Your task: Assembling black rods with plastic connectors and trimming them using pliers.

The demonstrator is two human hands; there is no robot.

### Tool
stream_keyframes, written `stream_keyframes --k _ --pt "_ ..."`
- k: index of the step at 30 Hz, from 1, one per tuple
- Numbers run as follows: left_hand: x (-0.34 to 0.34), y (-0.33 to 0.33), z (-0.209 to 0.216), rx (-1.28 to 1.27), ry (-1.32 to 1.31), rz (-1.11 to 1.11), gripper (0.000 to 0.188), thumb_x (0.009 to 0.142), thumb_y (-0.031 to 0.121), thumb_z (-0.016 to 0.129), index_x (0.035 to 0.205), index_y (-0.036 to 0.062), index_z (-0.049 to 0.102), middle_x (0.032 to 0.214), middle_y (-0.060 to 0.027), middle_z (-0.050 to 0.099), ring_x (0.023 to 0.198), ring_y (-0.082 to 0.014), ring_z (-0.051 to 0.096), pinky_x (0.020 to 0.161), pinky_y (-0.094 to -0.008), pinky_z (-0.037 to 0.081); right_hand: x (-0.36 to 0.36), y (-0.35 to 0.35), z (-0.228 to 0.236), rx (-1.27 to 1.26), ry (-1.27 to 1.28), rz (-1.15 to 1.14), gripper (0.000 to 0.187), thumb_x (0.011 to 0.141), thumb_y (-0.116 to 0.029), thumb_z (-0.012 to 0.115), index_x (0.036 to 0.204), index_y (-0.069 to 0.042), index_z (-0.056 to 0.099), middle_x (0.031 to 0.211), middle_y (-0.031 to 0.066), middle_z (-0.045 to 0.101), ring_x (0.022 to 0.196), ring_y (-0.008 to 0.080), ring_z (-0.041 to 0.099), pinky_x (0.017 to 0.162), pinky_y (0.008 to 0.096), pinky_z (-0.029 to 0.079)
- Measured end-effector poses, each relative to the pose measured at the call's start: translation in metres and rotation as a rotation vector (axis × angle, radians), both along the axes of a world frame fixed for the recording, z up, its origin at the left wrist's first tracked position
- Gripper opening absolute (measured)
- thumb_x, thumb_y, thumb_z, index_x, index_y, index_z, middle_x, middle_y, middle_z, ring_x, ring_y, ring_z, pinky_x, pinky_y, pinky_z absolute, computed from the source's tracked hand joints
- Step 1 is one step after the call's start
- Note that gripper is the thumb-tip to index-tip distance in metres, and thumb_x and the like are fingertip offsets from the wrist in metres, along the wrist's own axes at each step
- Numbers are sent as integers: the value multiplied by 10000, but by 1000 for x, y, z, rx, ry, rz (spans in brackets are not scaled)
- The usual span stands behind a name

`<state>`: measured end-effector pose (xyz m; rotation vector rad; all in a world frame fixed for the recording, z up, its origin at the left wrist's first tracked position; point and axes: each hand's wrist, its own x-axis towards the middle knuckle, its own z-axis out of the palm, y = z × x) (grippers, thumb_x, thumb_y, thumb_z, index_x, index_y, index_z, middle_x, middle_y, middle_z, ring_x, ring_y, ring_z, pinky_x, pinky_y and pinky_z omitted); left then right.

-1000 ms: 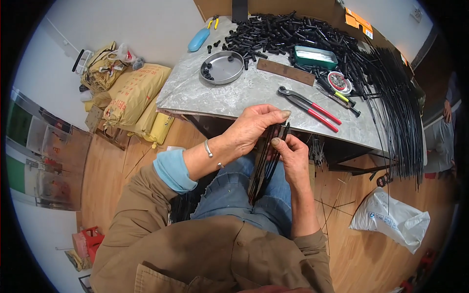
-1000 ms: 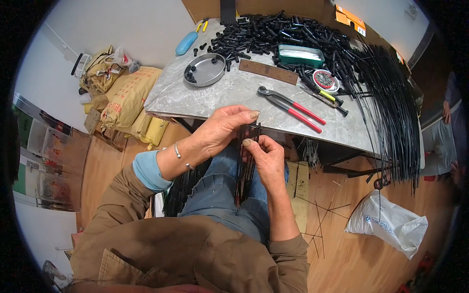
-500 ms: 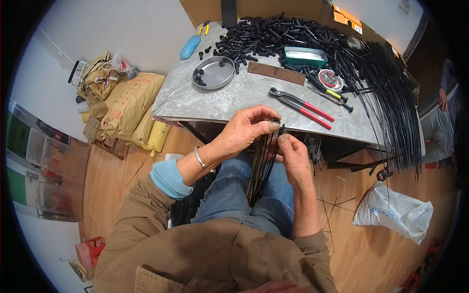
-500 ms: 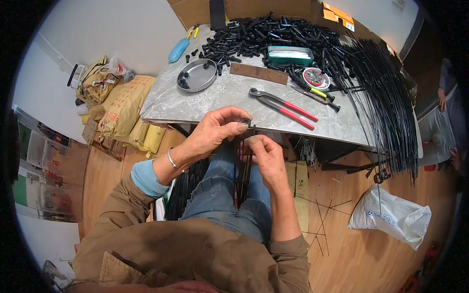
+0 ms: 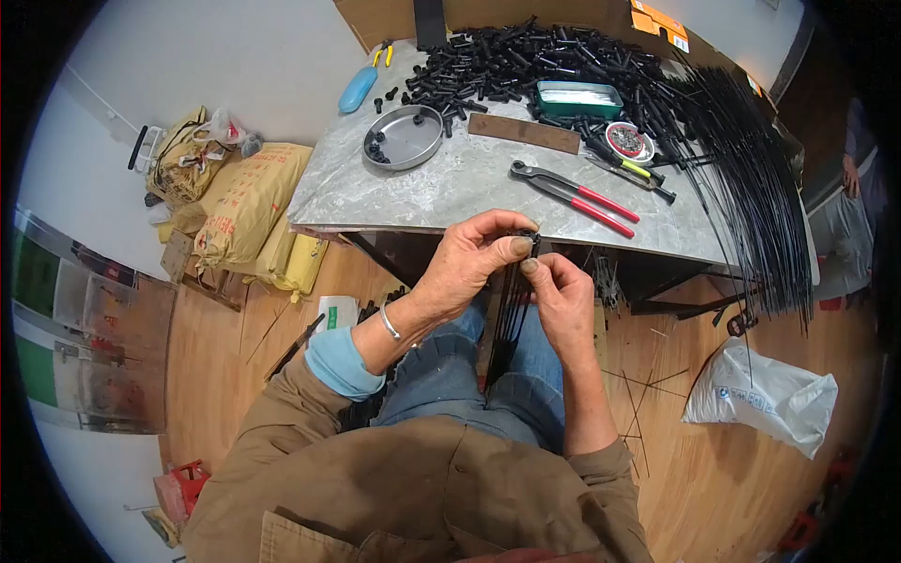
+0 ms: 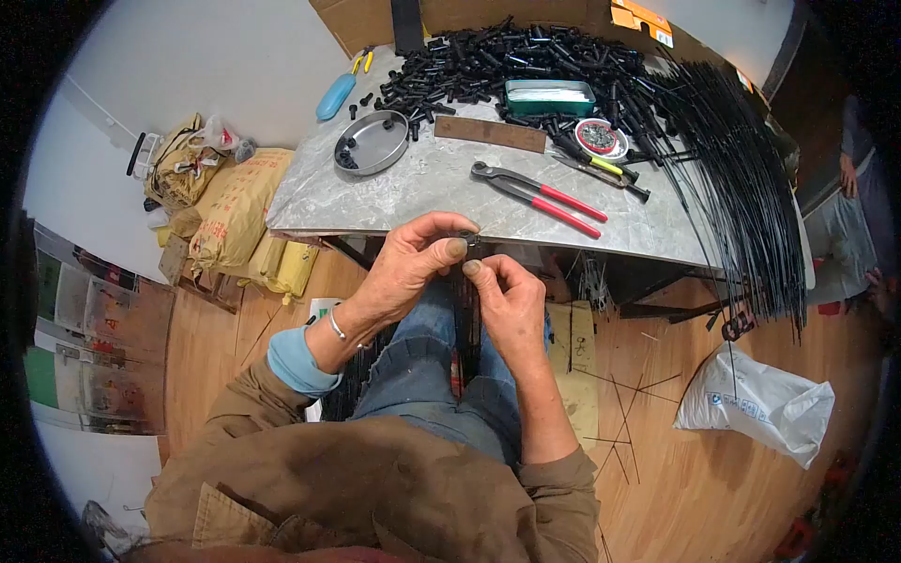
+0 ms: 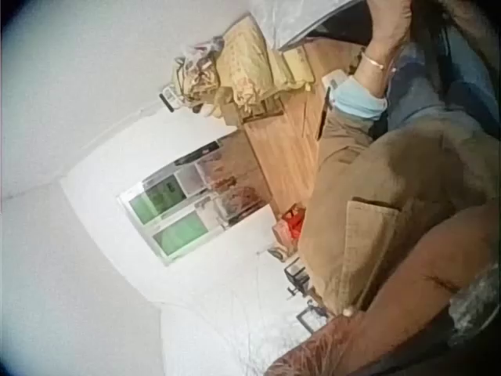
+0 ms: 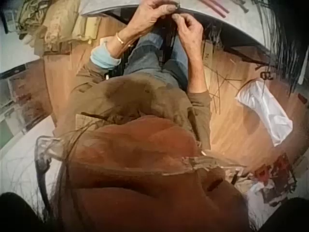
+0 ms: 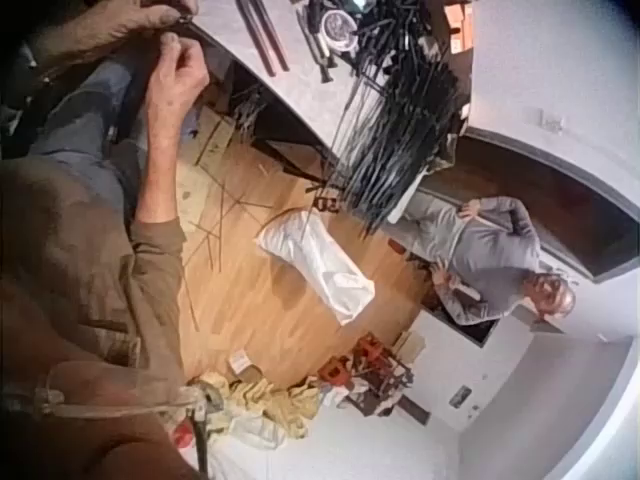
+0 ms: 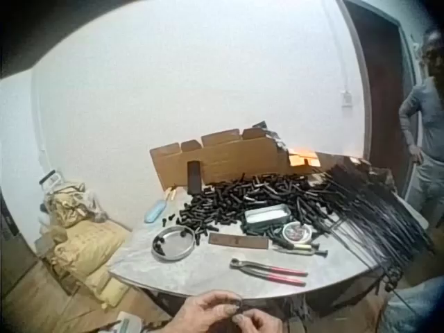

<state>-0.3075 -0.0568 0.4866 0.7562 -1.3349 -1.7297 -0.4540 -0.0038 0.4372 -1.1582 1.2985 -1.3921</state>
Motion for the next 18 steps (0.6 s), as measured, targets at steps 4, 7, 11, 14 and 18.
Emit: stream_keyframes --k 4,7,11,14,18 --pt "4 -1 -8 56 59 -57 292 863 204 698 1104 53 635 928 39 614 776 -23 508 673 -171 409 -8 -4 -1 99 -189 110 277 855 -276 703 797 -12 643 649 -35 551 611 47 489 542 218 398" --pt "6 -3 -9 82 79 -113 303 868 220 691 1106 43 629 948 30 610 786 -30 518 691 -180 424 -17 -3 7 189 -318 262 268 825 -296 731 798 -48 632 699 -30 582 636 59 533 564 218 431" --pt "8 -6 -7 49 109 -236 337 879 267 671 1115 31 625 1007 -1 599 883 -60 532 788 -229 442 -21 -3 5 202 -333 329 274 812 -302 743 805 -58 619 736 -19 603 652 67 551 578 223 452" --pt "9 -5 -10 -10 127 -331 358 905 300 631 1138 28 618 1048 -14 593 943 -75 527 838 -246 434 -19 -1 2 196 -389 379 293 794 -309 761 787 -57 611 724 -22 593 656 66 549 584 223 451" --pt "-2 9 -6 148 71 -116 401 948 342 555 1175 13 588 1070 -27 599 975 -86 537 854 -241 434 -10 -2 1 185 -363 261 314 800 -308 762 731 -59 583 669 -25 565 599 56 504 537 217 416"
